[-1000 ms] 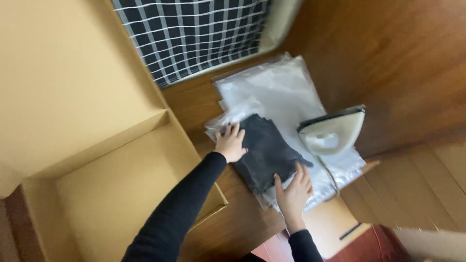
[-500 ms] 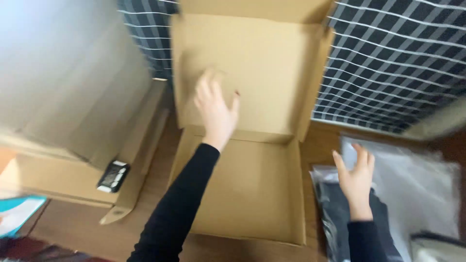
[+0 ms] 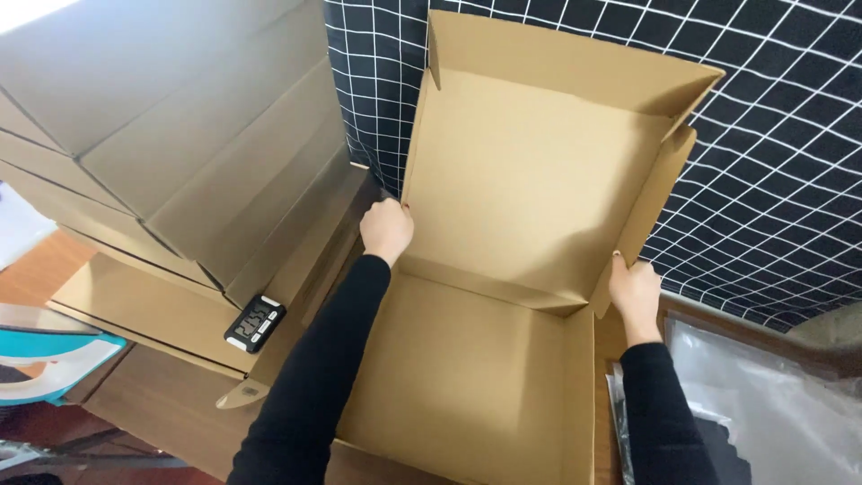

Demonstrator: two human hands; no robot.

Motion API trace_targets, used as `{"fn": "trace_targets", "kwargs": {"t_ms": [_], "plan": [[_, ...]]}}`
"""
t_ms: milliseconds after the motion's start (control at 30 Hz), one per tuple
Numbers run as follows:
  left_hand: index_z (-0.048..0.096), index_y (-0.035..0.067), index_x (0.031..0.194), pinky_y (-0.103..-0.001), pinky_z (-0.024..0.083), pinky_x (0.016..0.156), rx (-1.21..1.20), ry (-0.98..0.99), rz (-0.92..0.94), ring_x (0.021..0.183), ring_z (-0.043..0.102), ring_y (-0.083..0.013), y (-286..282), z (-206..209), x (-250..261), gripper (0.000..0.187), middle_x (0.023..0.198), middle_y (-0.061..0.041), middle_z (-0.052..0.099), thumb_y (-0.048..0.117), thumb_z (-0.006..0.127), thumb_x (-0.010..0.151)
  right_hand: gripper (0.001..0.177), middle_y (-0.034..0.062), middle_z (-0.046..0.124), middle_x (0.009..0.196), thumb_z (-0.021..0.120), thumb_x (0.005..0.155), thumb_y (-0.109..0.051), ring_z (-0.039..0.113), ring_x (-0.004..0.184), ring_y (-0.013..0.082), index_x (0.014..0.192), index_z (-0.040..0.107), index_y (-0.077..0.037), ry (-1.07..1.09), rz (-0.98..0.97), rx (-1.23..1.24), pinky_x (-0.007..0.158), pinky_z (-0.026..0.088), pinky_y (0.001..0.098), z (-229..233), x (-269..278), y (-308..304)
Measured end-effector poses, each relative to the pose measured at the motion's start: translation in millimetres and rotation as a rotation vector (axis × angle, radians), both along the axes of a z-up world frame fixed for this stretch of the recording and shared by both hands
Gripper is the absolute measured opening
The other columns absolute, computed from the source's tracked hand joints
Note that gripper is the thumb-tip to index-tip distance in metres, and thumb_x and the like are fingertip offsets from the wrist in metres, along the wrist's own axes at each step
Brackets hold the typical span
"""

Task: Hanging clothes on a rack, packing garments into cardboard boxes, and folding clothes to be placed on hangers.

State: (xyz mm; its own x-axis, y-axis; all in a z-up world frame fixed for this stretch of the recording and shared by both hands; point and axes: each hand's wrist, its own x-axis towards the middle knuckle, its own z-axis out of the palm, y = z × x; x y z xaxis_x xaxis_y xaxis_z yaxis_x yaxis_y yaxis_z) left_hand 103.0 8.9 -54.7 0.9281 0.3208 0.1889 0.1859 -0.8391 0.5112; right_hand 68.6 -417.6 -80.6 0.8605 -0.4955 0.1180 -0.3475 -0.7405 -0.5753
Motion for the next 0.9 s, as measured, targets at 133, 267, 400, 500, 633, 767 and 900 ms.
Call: {"fn": "trace_targets", "kwargs": {"t_ms": [133, 267, 400, 500, 633, 767, 900], "plan": [[0.070, -0.002, 0.079, -0.047, 0.056, 0.058, -0.083, -0.116, 0.001, 0.069, 0.068, -0.0412, -6, 9, -31, 0.030, 0.069, -0.024, 0.066, 0.022, 0.054, 0.088, 0.051, 0.0317, 0.065, 0.091, 0.056, 0.094, -0.040, 0.061, 0.097, 0.0456, 0.094, 0.068, 0.009, -0.083, -0.083, 0.097, 0.084, 0.047, 0.0522, 24, -37, 32], [0.069, -0.001, 0.083, -0.044, 0.056, 0.057, -0.167, -0.180, 0.002, 0.068, 0.068, -0.0392, -13, 19, -52, 0.027, 0.070, -0.024, 0.066, 0.018, 0.052, 0.091, 0.049, 0.0366, 0.063, 0.090, 0.054, 0.097, -0.033, 0.058, 0.098, 0.0500, 0.094, 0.065, 0.014, -0.203, -0.114, 0.158, 0.083, 0.044, 0.0570, 33, -53, 71], [0.063, -0.011, 0.105, -0.051, 0.055, 0.071, -0.405, -0.246, -0.029, 0.086, 0.065, -0.0439, -13, 33, -78, 0.028, 0.091, -0.032, 0.065, 0.009, 0.048, 0.094, 0.040, 0.0337, 0.063, 0.088, 0.052, 0.099, -0.027, 0.058, 0.096, 0.0483, 0.099, 0.064, 0.011, -0.340, -0.067, 0.237, 0.080, 0.043, 0.0558, -13, -39, 71], [0.059, -0.014, 0.106, -0.054, 0.053, 0.078, -0.528, -0.218, -0.041, 0.092, 0.063, -0.0448, -7, 11, -83, 0.029, 0.096, -0.034, 0.064, 0.009, 0.046, 0.094, 0.034, 0.0293, 0.063, 0.089, 0.054, 0.097, -0.027, 0.059, 0.098, 0.0431, 0.100, 0.064, 0.005, -0.342, 0.009, 0.310, 0.079, 0.042, 0.0543, -68, -20, 54], [0.062, -0.012, 0.064, -0.034, 0.040, 0.053, -0.600, -0.153, -0.079, 0.064, 0.063, -0.0347, 15, -52, -73, 0.038, 0.066, -0.027, 0.062, 0.017, 0.055, 0.089, 0.037, 0.0181, 0.060, 0.120, 0.056, 0.095, -0.026, 0.050, 0.119, 0.0319, 0.125, 0.059, -0.004, -0.207, 0.244, 0.435, 0.103, 0.036, 0.0493, -96, -32, 33], [0.067, 0.005, 0.105, -0.043, 0.051, 0.087, -0.439, -0.242, -0.303, 0.096, 0.065, -0.0316, 42, -88, -99, 0.023, 0.098, -0.012, 0.069, 0.014, 0.060, 0.084, 0.042, 0.0211, 0.064, 0.112, 0.053, 0.076, -0.003, 0.056, 0.113, 0.0324, 0.116, 0.066, 0.000, -0.026, 0.351, 0.353, 0.104, 0.039, 0.0465, -121, -79, -24], [0.069, 0.003, 0.096, -0.039, 0.050, 0.078, -0.638, -0.195, -0.204, 0.093, 0.062, -0.0246, 36, -27, -207, 0.024, 0.090, -0.016, 0.071, 0.017, 0.061, 0.079, 0.052, 0.0187, 0.062, 0.117, 0.061, 0.070, -0.008, 0.055, 0.113, 0.0288, 0.122, 0.060, -0.001, -0.119, 0.327, 0.438, 0.102, 0.041, 0.0436, -174, -194, -48]]}}
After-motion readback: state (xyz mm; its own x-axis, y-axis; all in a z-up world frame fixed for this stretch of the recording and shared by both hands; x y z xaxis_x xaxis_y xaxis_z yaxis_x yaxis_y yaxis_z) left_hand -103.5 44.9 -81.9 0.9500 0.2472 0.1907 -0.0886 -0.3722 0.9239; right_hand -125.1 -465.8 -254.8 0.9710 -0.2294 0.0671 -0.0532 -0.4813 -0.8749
